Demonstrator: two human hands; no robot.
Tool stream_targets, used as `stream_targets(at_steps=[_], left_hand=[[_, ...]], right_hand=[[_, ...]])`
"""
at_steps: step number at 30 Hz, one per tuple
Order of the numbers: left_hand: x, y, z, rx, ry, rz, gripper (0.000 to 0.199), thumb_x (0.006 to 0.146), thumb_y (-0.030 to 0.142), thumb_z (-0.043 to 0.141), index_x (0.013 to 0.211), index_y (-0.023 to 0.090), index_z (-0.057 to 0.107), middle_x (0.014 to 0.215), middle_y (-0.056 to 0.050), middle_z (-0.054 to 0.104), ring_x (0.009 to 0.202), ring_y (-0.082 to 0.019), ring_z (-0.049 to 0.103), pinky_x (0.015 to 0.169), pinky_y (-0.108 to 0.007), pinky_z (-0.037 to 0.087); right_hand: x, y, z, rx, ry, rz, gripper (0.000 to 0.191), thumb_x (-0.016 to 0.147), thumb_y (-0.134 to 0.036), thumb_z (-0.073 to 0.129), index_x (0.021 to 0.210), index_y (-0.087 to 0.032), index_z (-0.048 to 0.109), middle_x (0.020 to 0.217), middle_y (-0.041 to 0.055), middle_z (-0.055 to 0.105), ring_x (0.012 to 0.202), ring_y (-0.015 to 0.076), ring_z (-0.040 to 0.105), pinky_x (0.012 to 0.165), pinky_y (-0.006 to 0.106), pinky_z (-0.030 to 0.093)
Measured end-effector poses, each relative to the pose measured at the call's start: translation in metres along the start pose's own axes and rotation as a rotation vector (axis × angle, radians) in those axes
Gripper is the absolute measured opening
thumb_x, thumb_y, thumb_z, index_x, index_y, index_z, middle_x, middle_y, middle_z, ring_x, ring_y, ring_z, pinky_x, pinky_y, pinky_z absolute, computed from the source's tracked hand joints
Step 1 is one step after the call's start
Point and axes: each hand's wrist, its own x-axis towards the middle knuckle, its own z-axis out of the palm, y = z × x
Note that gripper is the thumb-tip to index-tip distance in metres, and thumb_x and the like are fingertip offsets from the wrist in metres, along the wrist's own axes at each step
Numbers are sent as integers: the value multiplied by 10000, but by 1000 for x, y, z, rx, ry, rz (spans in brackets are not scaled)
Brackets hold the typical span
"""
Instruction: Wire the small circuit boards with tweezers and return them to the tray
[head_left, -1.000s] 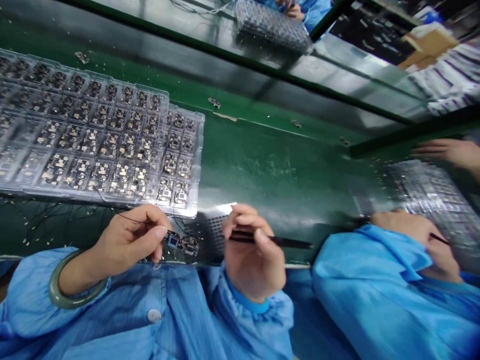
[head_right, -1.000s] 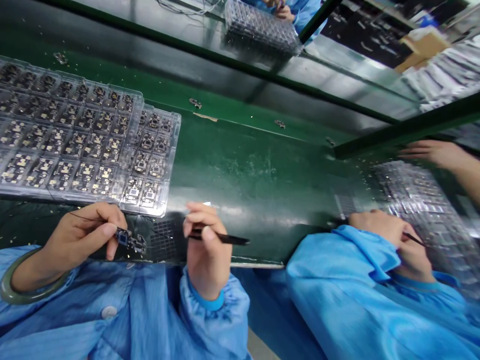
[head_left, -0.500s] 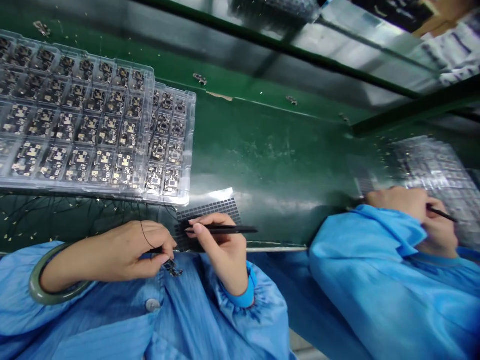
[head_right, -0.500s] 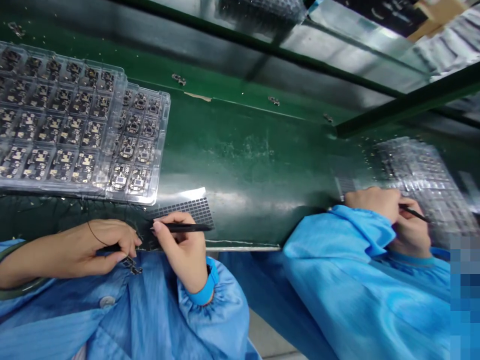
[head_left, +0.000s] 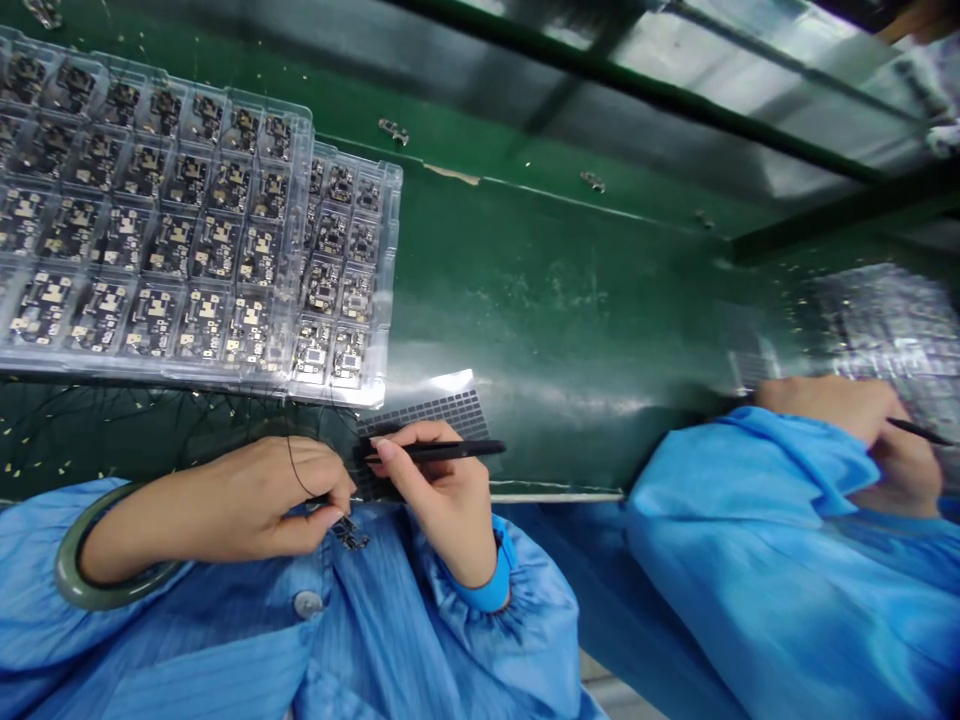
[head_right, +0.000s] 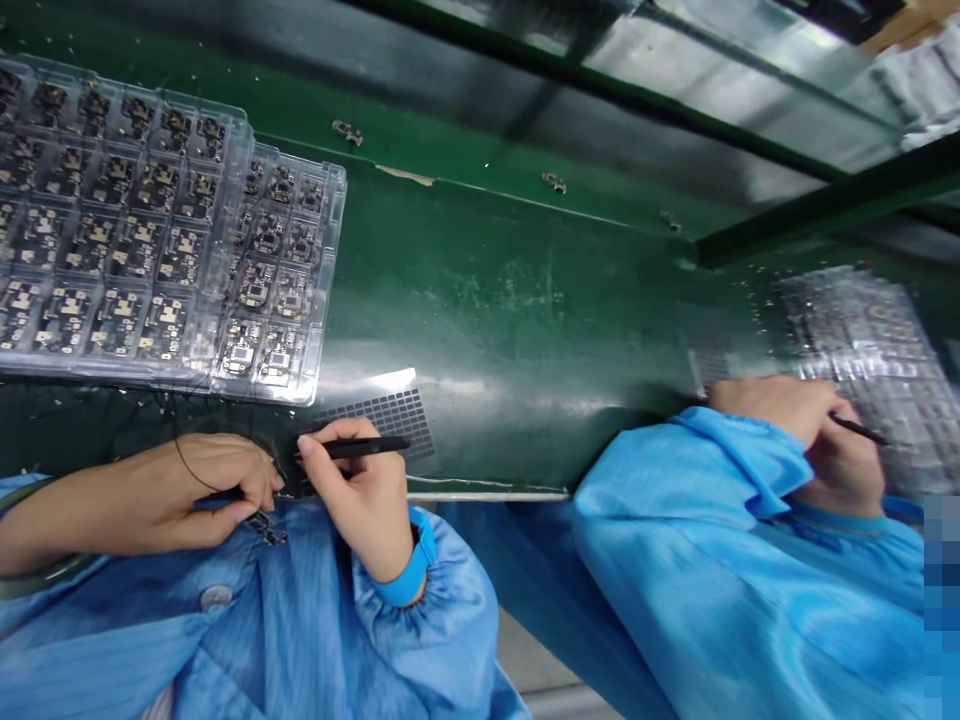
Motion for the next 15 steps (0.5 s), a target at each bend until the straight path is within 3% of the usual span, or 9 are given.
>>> stream_targets(at_steps=[15], left_hand=[[0, -1, 1, 14, 13, 16, 137, 875, 142, 469, 921, 170, 596, 909, -57, 669, 846, -184, 622, 788, -279, 456]], right_hand=[[-1, 5, 0, -42, 50, -26, 158, 810, -344, 680, 868, -200, 649, 759, 8, 685, 630, 135, 678, 590, 239, 566]])
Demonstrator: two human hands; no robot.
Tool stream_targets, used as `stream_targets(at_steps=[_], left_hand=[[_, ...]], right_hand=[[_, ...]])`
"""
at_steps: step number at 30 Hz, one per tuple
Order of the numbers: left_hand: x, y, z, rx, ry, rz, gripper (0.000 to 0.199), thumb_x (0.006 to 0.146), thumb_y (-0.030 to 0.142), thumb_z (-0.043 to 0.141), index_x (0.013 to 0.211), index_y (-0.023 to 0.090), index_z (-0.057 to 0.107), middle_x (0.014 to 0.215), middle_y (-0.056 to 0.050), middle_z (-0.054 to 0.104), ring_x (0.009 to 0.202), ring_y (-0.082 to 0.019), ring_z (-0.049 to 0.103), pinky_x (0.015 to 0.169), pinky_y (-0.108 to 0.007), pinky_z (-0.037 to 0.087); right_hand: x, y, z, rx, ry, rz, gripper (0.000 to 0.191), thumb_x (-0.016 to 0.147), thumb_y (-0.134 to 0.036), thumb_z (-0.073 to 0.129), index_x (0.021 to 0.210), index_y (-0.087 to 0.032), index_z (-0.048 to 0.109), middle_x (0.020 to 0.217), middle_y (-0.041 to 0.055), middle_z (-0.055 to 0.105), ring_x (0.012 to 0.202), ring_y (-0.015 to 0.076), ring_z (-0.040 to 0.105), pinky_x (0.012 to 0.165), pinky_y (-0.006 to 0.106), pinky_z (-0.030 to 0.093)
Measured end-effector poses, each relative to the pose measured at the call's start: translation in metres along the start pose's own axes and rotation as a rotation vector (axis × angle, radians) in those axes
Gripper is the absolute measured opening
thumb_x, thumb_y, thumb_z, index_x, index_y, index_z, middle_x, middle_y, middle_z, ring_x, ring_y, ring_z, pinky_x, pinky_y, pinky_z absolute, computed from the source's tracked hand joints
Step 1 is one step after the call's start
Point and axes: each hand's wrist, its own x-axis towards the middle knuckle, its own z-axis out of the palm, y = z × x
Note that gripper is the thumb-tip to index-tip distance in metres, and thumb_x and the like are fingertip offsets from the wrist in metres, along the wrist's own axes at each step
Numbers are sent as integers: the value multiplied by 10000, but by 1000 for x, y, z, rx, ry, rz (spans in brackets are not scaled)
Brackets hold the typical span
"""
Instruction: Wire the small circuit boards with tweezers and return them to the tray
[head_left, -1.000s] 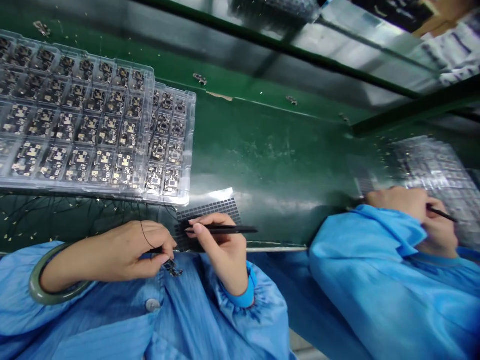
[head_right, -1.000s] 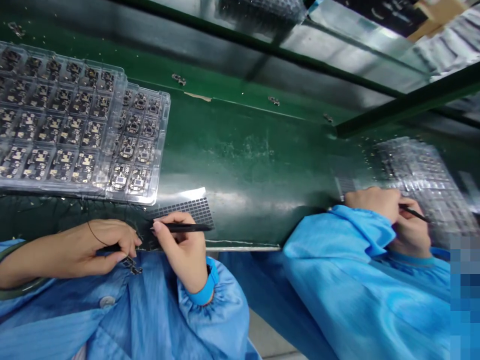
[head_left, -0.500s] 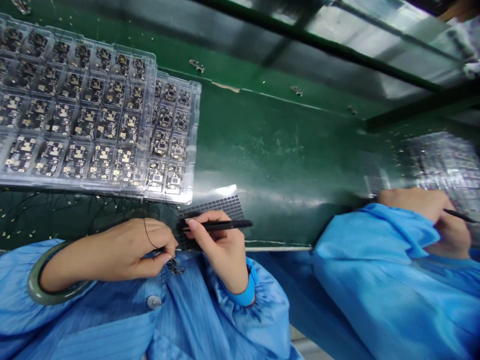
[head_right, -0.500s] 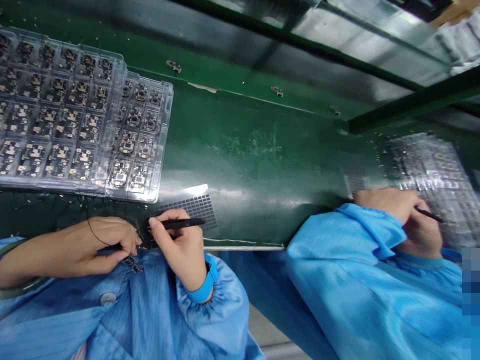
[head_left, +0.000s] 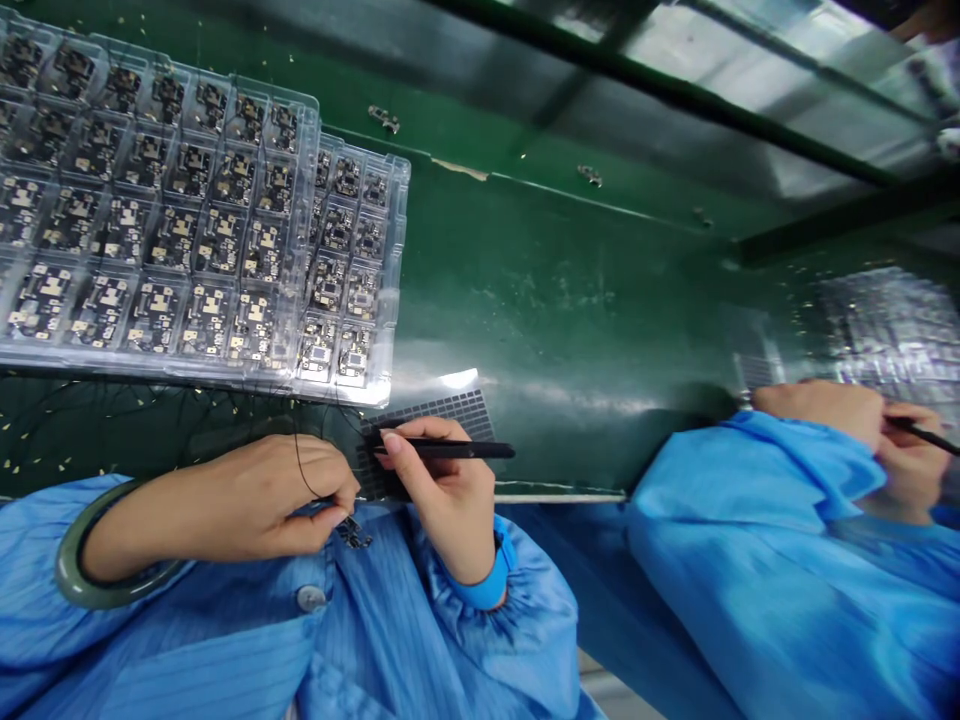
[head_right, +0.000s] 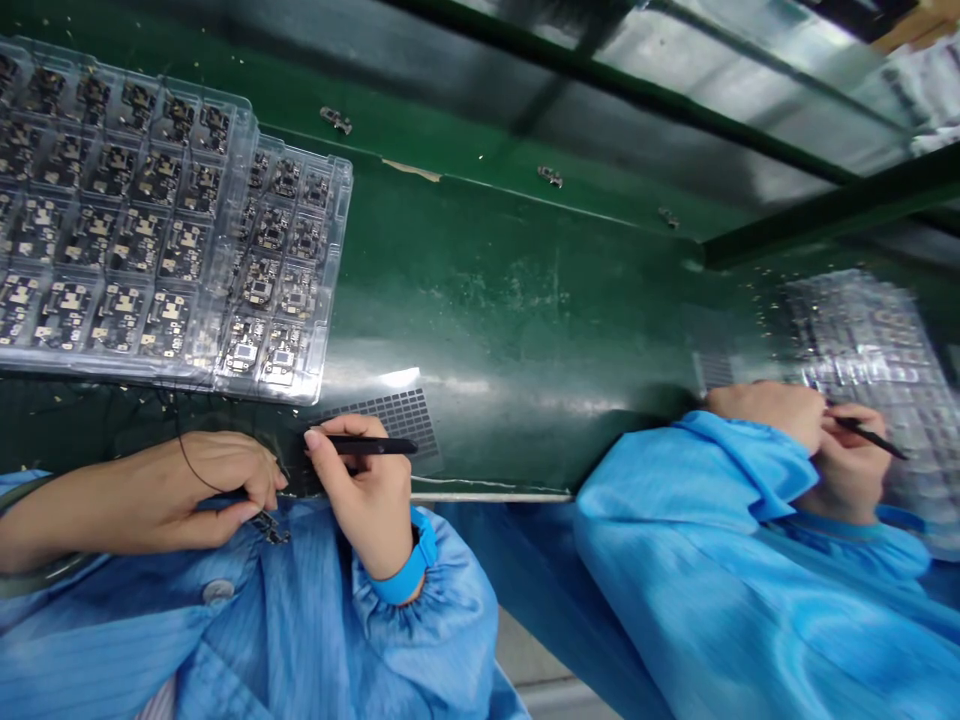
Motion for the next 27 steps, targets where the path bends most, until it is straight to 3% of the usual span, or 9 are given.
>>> stream_targets(at_steps=[4, 8, 11, 15, 21, 27], left_hand=[[0, 0, 0, -9, 6, -7, 140, 879, 147, 474, 923, 177, 603, 915, -54, 673, 850, -179, 620, 798, -279, 459], [-1, 2, -1, -105, 38, -31, 133, 883, 146, 482, 929, 184, 600, 960, -53, 684, 875, -174, 632, 812, -274, 469], [-1, 1, -1, -215, 162, -125, 154, 893, 159, 472, 959, 185, 609, 959, -49, 688, 871, -173, 637, 768, -263, 485], [-3, -3, 2, -339, 307, -233, 149, 908, 241, 494, 949, 171, 619, 904, -62, 686, 820, -180, 635, 676, -254, 489], [-3, -1, 2, -537, 395, -277, 157, 895, 293, 525, 884, 162, 611, 870, -66, 684, 718, -153, 616, 564, -220, 448], [-2, 0, 0, -585, 404, -288, 171, 883, 303, 536, 852, 149, 604, 771, -43, 646, 572, -104, 506, 477, -196, 348]], right_hand=[[-1, 1, 4, 20, 23, -8, 145, 797, -332, 697, 854, -205, 658, 758, 12, 706, 644, 150, 704, 607, 249, 587], [1, -6, 2, 307, 175, 54, 236, 763, -391, 721, 834, -188, 623, 691, 13, 730, 508, 150, 689, 493, 235, 588], [1, -19, -2, 492, 253, 41, 295, 727, -432, 742, 810, -197, 584, 653, 8, 730, 413, 141, 650, 393, 214, 555], [-5, -35, 7, 553, 186, 18, 269, 741, -411, 740, 810, -212, 572, 669, 7, 736, 413, 148, 652, 392, 227, 565], [-9, -37, 30, 549, 203, -14, 230, 756, -373, 741, 816, -203, 597, 685, 7, 740, 410, 122, 645, 439, 207, 587], [-7, -37, 34, 541, 216, -47, 183, 773, -327, 734, 826, -208, 605, 689, -6, 741, 416, 107, 646, 460, 190, 589]])
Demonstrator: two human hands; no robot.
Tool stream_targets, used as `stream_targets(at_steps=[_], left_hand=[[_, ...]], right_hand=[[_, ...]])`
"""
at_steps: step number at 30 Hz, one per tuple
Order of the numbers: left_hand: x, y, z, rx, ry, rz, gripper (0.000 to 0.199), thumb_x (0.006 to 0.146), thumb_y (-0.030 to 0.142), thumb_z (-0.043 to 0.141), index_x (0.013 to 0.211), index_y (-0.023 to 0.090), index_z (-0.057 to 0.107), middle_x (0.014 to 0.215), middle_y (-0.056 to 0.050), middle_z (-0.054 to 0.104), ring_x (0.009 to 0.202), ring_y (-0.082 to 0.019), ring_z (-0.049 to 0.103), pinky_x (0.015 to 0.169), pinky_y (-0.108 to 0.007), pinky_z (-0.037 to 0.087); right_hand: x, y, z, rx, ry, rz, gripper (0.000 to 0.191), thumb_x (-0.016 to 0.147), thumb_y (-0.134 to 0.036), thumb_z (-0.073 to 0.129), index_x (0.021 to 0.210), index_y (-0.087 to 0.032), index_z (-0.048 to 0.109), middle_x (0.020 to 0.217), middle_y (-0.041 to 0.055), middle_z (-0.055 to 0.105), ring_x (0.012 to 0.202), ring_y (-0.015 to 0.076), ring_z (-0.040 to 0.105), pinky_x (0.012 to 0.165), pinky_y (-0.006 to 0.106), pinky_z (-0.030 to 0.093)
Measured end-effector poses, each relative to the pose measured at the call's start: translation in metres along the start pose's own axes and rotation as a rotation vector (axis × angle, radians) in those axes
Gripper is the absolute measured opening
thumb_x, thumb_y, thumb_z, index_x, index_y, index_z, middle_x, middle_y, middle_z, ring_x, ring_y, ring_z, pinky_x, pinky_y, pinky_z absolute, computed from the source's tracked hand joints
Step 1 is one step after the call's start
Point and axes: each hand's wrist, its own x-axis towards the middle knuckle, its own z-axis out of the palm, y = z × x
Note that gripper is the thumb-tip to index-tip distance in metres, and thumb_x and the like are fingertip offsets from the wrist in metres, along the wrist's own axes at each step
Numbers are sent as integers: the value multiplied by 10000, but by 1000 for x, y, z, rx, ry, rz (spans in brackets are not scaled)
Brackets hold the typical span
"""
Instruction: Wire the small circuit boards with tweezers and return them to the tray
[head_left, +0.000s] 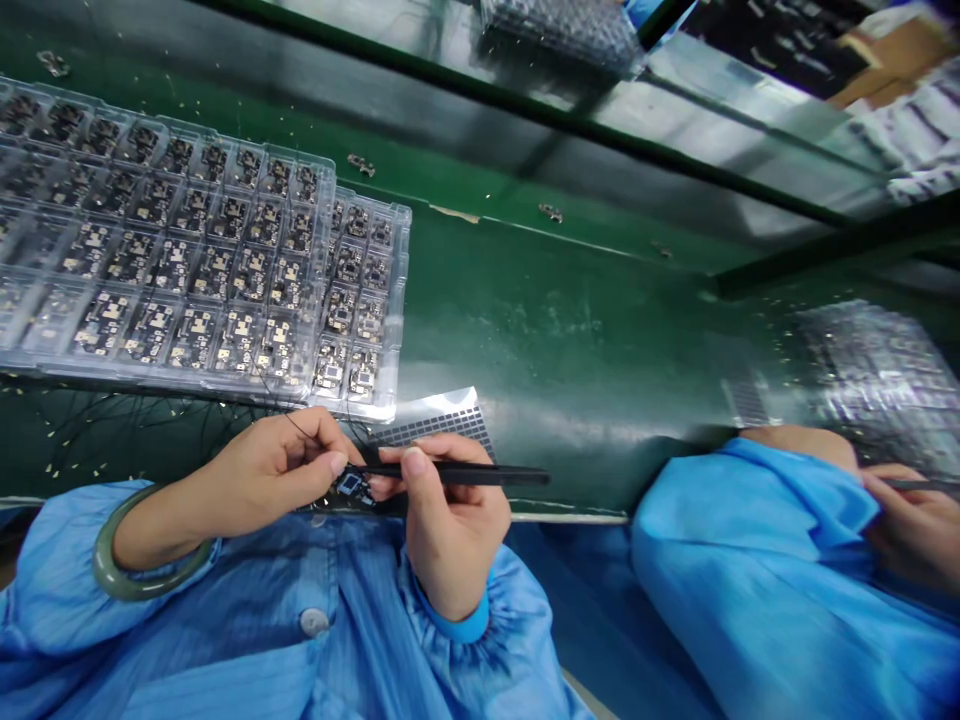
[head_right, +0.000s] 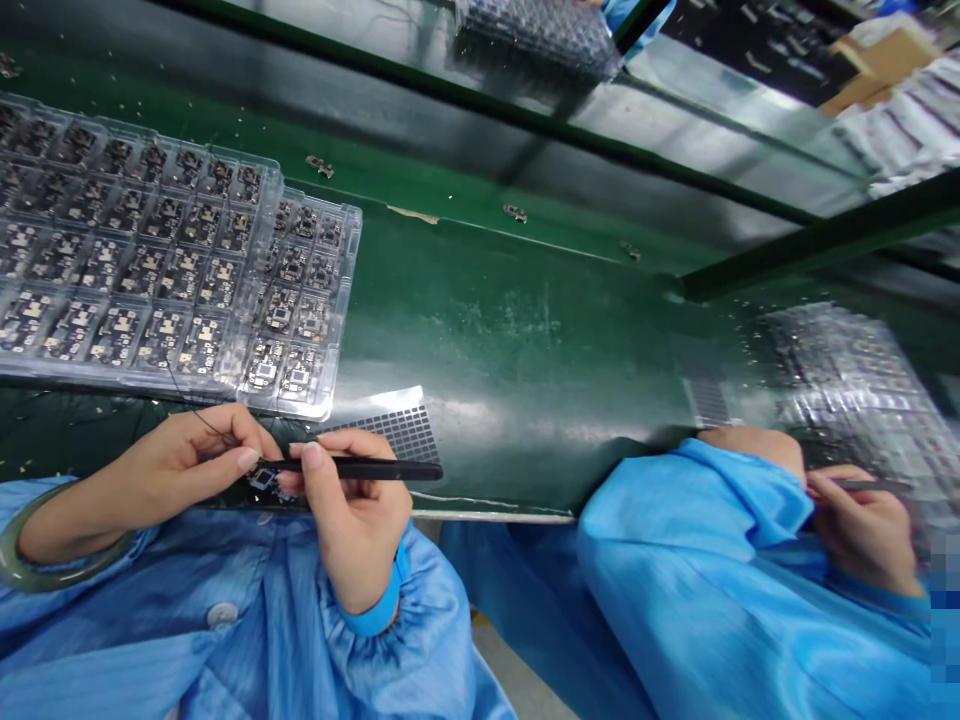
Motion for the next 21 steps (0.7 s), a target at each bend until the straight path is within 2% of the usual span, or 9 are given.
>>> stream_targets(at_steps=[3, 7, 18, 21], left_hand=[[0, -1, 0, -20, -6, -11, 179, 888, 311, 529, 871, 149, 603, 774, -40, 637, 567, -99, 493, 473, -196, 328], [0, -1, 0, -9, -4, -41, 198, 883, 328, 533, 891, 140, 597, 803, -45, 639, 661, -125, 554, 525, -206, 381], [2, 2, 0, -60, 20, -44, 205, 849, 345, 605, 833, 141, 604, 772, -35, 655, 678, -139, 604, 580, -221, 473], [3, 2, 0, -86, 26, -44, 192, 848, 330, 608, 822, 140, 600, 772, -33, 651, 681, -133, 606, 594, -221, 487]], right_hand=[[1, 1, 1, -34, 21, -29, 193, 777, -341, 727, 830, -203, 603, 682, -2, 739, 421, 117, 653, 451, 191, 589], [2, 3, 1, -57, 18, -91, 173, 794, -322, 712, 826, -192, 602, 686, -8, 741, 411, 113, 651, 436, 180, 584], [1, 8, -4, -87, -33, -182, 82, 801, -211, 698, 851, -215, 633, 733, -21, 730, 451, 119, 666, 454, 205, 598], [3, 10, -7, -166, -69, -277, 91, 801, -165, 684, 863, -225, 655, 774, -8, 710, 565, 128, 692, 493, 216, 595]])
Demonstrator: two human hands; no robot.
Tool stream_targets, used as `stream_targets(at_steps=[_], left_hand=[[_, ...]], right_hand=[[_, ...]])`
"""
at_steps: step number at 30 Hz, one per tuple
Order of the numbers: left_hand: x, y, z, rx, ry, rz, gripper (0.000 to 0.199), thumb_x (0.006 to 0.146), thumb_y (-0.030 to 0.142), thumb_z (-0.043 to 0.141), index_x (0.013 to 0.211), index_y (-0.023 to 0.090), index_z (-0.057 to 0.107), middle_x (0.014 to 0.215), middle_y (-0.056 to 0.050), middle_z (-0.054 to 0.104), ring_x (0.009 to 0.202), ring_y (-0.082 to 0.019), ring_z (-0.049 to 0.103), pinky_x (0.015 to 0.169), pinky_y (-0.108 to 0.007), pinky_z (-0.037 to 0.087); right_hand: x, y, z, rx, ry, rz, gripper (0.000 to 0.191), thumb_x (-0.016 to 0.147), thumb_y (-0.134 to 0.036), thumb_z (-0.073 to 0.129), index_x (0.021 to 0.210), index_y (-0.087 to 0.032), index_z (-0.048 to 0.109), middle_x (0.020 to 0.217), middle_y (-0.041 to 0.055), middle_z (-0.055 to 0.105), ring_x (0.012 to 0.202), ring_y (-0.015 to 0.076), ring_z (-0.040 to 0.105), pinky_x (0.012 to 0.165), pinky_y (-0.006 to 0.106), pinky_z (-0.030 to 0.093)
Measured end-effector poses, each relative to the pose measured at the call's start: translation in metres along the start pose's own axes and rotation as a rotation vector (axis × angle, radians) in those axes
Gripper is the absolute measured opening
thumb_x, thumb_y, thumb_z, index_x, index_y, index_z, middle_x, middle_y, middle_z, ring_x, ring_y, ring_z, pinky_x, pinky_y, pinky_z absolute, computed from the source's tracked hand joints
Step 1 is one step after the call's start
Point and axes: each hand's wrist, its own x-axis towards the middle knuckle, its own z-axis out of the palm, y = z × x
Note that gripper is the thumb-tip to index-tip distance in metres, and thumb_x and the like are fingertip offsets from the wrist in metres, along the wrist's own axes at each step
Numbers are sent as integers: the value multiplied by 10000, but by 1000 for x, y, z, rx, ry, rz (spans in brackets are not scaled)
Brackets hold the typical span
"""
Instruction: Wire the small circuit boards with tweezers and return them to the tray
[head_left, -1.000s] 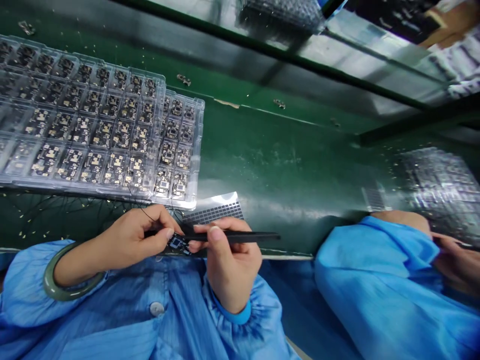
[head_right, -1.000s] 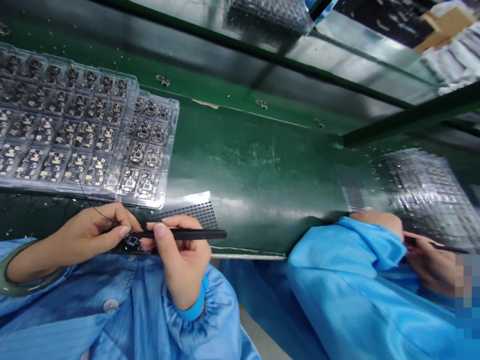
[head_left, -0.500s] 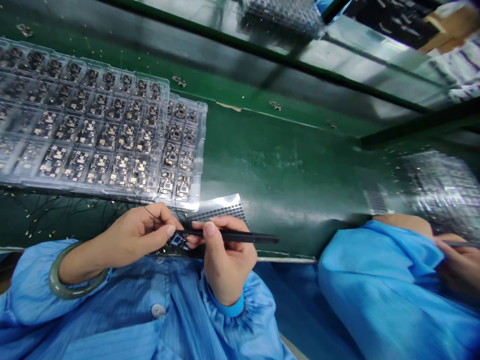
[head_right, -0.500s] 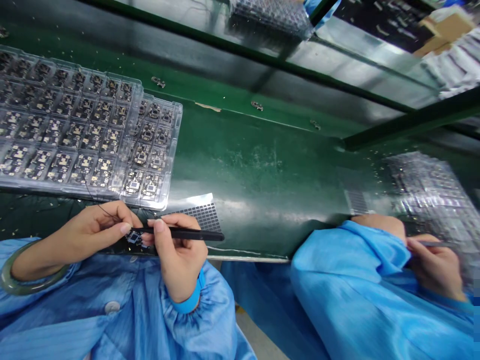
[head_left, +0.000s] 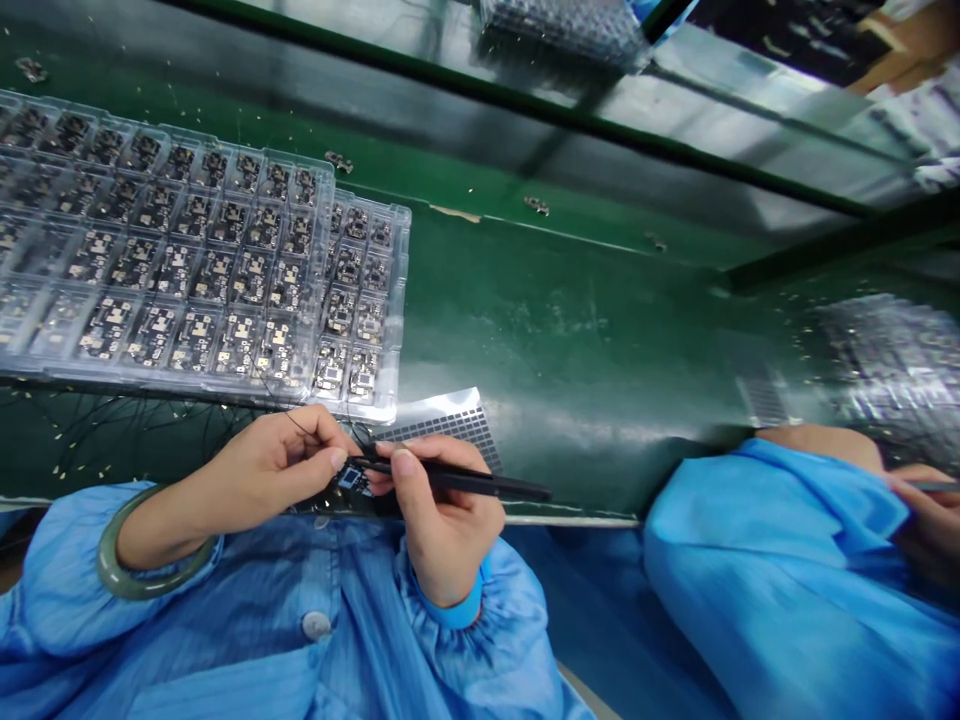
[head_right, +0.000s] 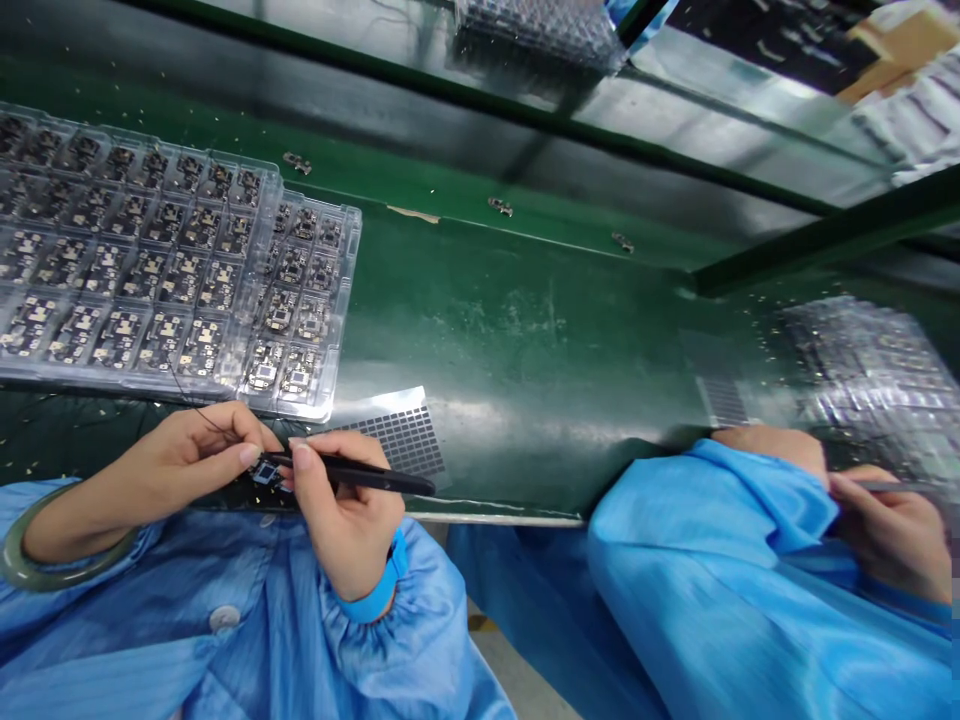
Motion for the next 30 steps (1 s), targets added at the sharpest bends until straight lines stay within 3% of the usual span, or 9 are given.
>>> stream_targets(at_steps=[4, 7, 12, 15, 18, 21, 25, 30], left_hand=[[1, 0, 0, -50, -4, -12, 172, 852, 308, 600, 810, 142, 586, 769, -20, 640, 672, -113, 603, 616, -210, 502], [1, 0, -1, -20, 11, -4, 157, 867, 290, 577, 825, 141, 595, 781, -25, 648, 677, -107, 598, 625, -205, 501], [-1, 1, 0, 120, 8, 55, 173, 893, 276, 549, 901, 140, 656, 835, -46, 681, 701, -115, 621, 624, -204, 515], [-1, 2, 2, 128, 68, 106, 161, 909, 259, 537, 896, 153, 658, 900, -35, 687, 664, -81, 632, 625, -176, 528], [-1, 1, 3, 76, 119, 141, 135, 920, 252, 529, 881, 154, 614, 829, -12, 682, 556, -54, 615, 546, -148, 525], [-2, -2, 3, 14, 113, 148, 143, 929, 276, 523, 875, 154, 576, 755, -2, 659, 539, -70, 621, 514, -157, 539], [-4, -4, 5, -39, 83, 261, 112, 904, 265, 577, 871, 158, 571, 835, -22, 647, 669, -112, 676, 565, -189, 578], [-7, -6, 4, -49, 74, 488, 38, 922, 190, 561, 958, 187, 549, 800, -12, 687, 664, -106, 686, 605, -185, 572]], right_hand=[[5, 2, -6, -105, -153, -258, 222, 774, -77, 669, 923, -241, 673, 821, 5, 710, 744, 136, 679, 662, 258, 578], [9, 3, -9, -143, -218, -306, 256, 766, -61, 667, 951, -239, 672, 847, 13, 707, 759, 141, 665, 681, 273, 554], [12, 3, -15, -13, -55, -202, 107, 875, -172, 585, 862, -236, 670, 795, 4, 693, 741, 148, 642, 693, 297, 527], [12, 2, -21, 61, 76, -127, 270, 965, -260, 429, 794, -217, 633, 878, 23, 678, 823, 153, 634, 770, 320, 510], [10, 0, -26, -89, -74, -18, 197, 967, -258, 432, 946, -225, 625, 925, 22, 679, 739, 123, 623, 697, 274, 507], [6, -1, -24, -282, -316, 25, 110, 915, -257, 538, 970, -218, 624, 777, 3, 681, 634, 117, 614, 589, 239, 487], [4, -7, -16, -399, -363, -113, 99, 888, -221, 566, 803, -201, 613, 673, -8, 655, 575, 112, 603, 535, 226, 473], [7, -20, -10, -420, -465, -447, 108, 872, -117, 563, 934, -195, 605, 720, 15, 681, 601, 119, 620, 548, 232, 499]])
